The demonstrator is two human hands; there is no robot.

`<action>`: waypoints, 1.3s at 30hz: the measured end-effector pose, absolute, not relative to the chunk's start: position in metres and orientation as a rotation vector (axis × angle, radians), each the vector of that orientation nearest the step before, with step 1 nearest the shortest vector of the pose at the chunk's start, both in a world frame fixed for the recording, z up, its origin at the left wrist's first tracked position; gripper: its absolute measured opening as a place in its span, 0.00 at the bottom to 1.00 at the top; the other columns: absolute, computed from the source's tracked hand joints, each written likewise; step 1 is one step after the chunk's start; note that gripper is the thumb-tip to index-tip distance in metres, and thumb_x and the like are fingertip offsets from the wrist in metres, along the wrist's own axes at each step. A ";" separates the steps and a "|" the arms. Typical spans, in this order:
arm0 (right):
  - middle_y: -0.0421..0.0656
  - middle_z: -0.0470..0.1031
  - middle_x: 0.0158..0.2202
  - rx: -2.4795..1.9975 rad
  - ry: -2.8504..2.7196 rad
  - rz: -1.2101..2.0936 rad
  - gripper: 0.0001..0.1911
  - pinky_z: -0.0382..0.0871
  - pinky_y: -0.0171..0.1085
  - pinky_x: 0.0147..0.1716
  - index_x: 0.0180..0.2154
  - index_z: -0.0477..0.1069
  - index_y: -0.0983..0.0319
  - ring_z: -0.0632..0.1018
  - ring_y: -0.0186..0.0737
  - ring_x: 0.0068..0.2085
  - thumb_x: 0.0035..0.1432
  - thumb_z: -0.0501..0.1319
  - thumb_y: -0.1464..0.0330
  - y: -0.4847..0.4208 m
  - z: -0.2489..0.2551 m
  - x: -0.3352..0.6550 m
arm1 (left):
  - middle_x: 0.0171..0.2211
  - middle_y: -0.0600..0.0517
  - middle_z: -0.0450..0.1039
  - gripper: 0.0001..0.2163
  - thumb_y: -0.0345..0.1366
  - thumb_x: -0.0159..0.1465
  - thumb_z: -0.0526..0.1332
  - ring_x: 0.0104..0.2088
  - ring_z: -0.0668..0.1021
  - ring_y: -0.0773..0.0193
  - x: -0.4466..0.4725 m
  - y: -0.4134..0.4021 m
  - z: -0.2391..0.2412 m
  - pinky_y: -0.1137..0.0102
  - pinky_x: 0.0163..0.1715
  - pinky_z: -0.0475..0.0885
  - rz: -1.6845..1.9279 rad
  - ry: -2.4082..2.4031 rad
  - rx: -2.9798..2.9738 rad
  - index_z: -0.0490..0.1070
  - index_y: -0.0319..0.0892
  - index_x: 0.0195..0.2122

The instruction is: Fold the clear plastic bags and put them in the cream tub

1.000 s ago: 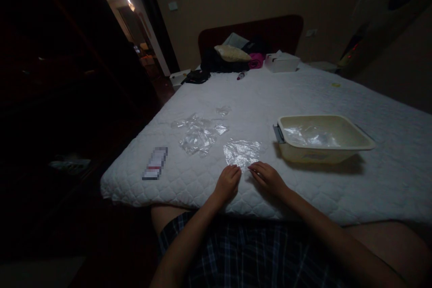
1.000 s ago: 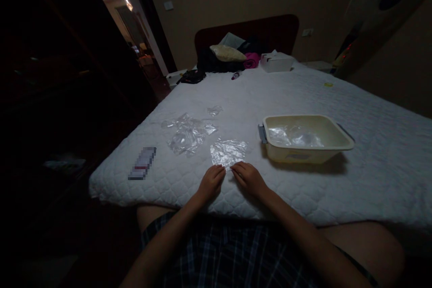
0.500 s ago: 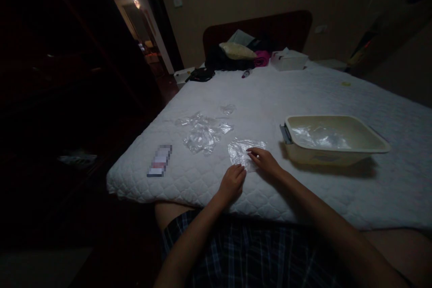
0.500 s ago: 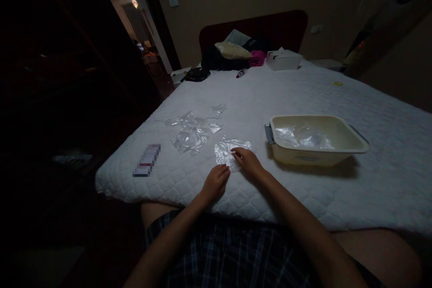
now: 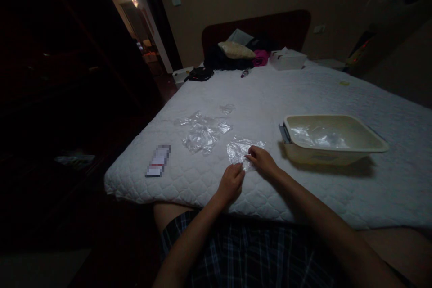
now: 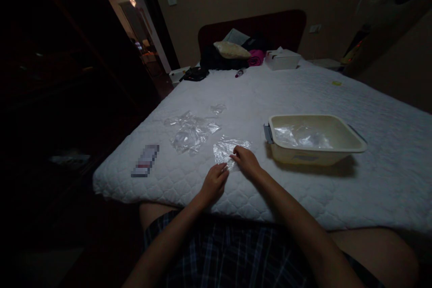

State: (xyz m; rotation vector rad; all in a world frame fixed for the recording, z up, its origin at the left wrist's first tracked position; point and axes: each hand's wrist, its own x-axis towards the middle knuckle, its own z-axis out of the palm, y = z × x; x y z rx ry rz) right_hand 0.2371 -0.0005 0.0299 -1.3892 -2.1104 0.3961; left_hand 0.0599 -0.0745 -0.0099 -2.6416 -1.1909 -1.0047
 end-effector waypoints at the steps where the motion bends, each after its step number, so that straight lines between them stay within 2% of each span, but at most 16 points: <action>1: 0.41 0.71 0.27 -1.387 -2.124 0.396 0.08 0.58 0.32 0.27 0.31 0.68 0.62 0.69 0.36 0.28 0.53 0.56 0.63 0.000 0.030 0.237 | 0.51 0.40 0.64 0.15 0.25 0.59 0.50 0.53 0.65 0.55 0.060 -0.074 -0.010 0.53 0.49 0.65 -1.001 -1.183 -2.647 0.66 0.38 0.46; 10: 0.43 0.74 0.28 -1.354 -2.192 0.520 0.11 0.61 0.33 0.31 0.29 0.72 0.62 0.73 0.37 0.31 0.55 0.55 0.64 0.008 0.032 0.234 | 0.49 0.43 0.67 0.16 0.23 0.57 0.51 0.55 0.64 0.56 0.059 -0.072 -0.014 0.54 0.52 0.63 -0.933 -1.142 -2.746 0.65 0.37 0.47; 14: 0.43 0.74 0.28 -1.330 -1.956 0.715 0.13 0.64 0.34 0.30 0.29 0.72 0.63 0.73 0.37 0.30 0.55 0.54 0.62 0.008 0.043 0.233 | 0.48 0.43 0.68 0.16 0.23 0.57 0.51 0.55 0.64 0.56 0.060 -0.072 -0.014 0.53 0.52 0.63 -0.936 -1.171 -2.742 0.66 0.38 0.46; 16: 0.44 0.74 0.28 -1.337 -1.728 0.927 0.13 0.66 0.34 0.28 0.30 0.71 0.64 0.73 0.36 0.28 0.55 0.54 0.63 0.005 0.049 0.232 | 0.49 0.43 0.68 0.16 0.23 0.57 0.51 0.55 0.64 0.56 0.061 -0.072 -0.014 0.53 0.52 0.63 -0.937 -1.173 -2.742 0.65 0.38 0.46; 20: 0.44 0.74 0.27 -1.247 -1.305 1.619 0.08 0.70 0.33 0.26 0.31 0.70 0.64 0.74 0.33 0.25 0.53 0.58 0.66 -0.007 0.048 0.231 | 0.49 0.43 0.67 0.18 0.23 0.57 0.51 0.56 0.63 0.57 0.061 -0.073 -0.012 0.54 0.52 0.63 -0.935 -1.186 -2.744 0.63 0.38 0.49; 22: 0.45 0.74 0.27 -1.196 -1.127 1.770 0.04 0.72 0.33 0.27 0.30 0.69 0.65 0.75 0.33 0.26 0.51 0.60 0.69 -0.012 0.043 0.234 | 0.50 0.43 0.67 0.20 0.23 0.57 0.50 0.56 0.63 0.56 0.061 -0.073 -0.011 0.53 0.52 0.62 -0.917 -1.203 -2.753 0.61 0.38 0.51; 31: 0.50 0.76 0.32 -1.202 -0.810 1.899 0.02 0.75 0.36 0.32 0.31 0.68 0.66 0.78 0.39 0.33 0.53 0.58 0.73 -0.012 0.039 0.255 | 0.50 0.42 0.67 0.19 0.23 0.56 0.52 0.56 0.63 0.55 0.060 -0.073 -0.009 0.51 0.52 0.61 -0.852 -1.183 -2.759 0.64 0.39 0.49; 36: 0.50 0.76 0.37 -1.211 -0.814 1.794 0.05 0.75 0.36 0.32 0.33 0.69 0.65 0.78 0.39 0.35 0.53 0.59 0.70 -0.013 0.041 0.271 | 0.52 0.42 0.65 0.20 0.22 0.55 0.52 0.58 0.60 0.55 0.060 -0.074 -0.009 0.51 0.53 0.60 -0.860 -1.191 -2.756 0.64 0.38 0.49; 39: 0.49 0.75 0.35 -1.218 -0.849 1.674 0.05 0.75 0.35 0.30 0.33 0.69 0.64 0.78 0.38 0.33 0.54 0.57 0.69 -0.016 0.042 0.283 | 0.53 0.42 0.64 0.19 0.22 0.56 0.51 0.58 0.59 0.55 0.059 -0.074 -0.009 0.51 0.54 0.59 -0.875 -1.183 -2.749 0.64 0.38 0.49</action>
